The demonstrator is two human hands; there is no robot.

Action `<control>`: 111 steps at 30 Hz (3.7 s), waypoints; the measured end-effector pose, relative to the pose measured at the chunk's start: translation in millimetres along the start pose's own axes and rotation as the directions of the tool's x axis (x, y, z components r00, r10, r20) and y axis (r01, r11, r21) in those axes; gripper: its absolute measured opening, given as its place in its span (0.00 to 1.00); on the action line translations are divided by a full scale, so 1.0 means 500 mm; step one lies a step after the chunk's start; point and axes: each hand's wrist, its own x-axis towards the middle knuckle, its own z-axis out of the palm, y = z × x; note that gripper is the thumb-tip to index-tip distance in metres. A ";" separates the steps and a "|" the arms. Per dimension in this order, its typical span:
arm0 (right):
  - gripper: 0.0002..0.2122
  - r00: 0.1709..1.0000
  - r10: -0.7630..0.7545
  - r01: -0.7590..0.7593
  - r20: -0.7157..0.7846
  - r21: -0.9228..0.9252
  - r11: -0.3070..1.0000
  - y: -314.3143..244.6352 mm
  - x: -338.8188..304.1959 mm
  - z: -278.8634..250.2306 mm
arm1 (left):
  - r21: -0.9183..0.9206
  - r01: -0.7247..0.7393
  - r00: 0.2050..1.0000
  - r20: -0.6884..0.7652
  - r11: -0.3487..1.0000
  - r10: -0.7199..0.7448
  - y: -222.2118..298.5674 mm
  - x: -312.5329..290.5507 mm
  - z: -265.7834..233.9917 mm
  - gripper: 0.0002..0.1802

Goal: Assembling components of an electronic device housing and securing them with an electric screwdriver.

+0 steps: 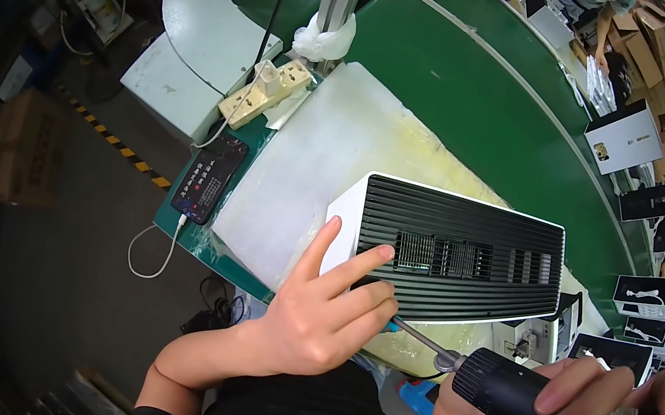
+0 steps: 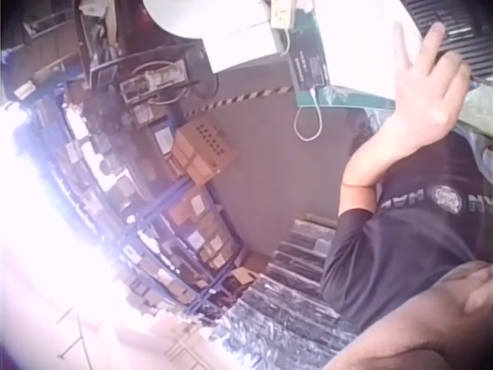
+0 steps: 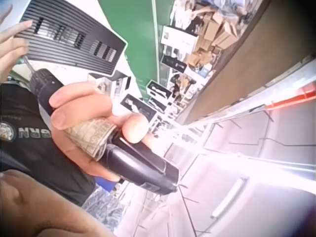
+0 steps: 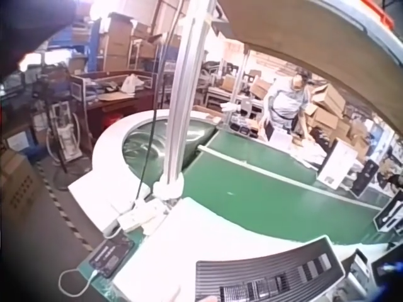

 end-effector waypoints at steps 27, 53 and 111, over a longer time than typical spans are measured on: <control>0.33 0.977 -0.194 0.211 0.085 -0.446 0.870 0.186 0.040 0.126 | -0.237 -0.034 0.997 -0.070 0.971 0.018 -0.112 -0.054 0.040 0.25; 0.32 0.610 0.291 -0.615 -0.737 -0.210 0.760 0.052 -0.413 -0.432 | -0.051 0.453 0.892 0.009 0.890 -0.453 -0.143 -0.164 0.155 0.19; 0.37 0.854 -0.447 -0.148 -0.267 -0.947 0.284 -0.143 -0.018 -0.319 | -0.164 0.236 0.337 0.938 0.958 0.078 0.179 0.312 0.327 0.26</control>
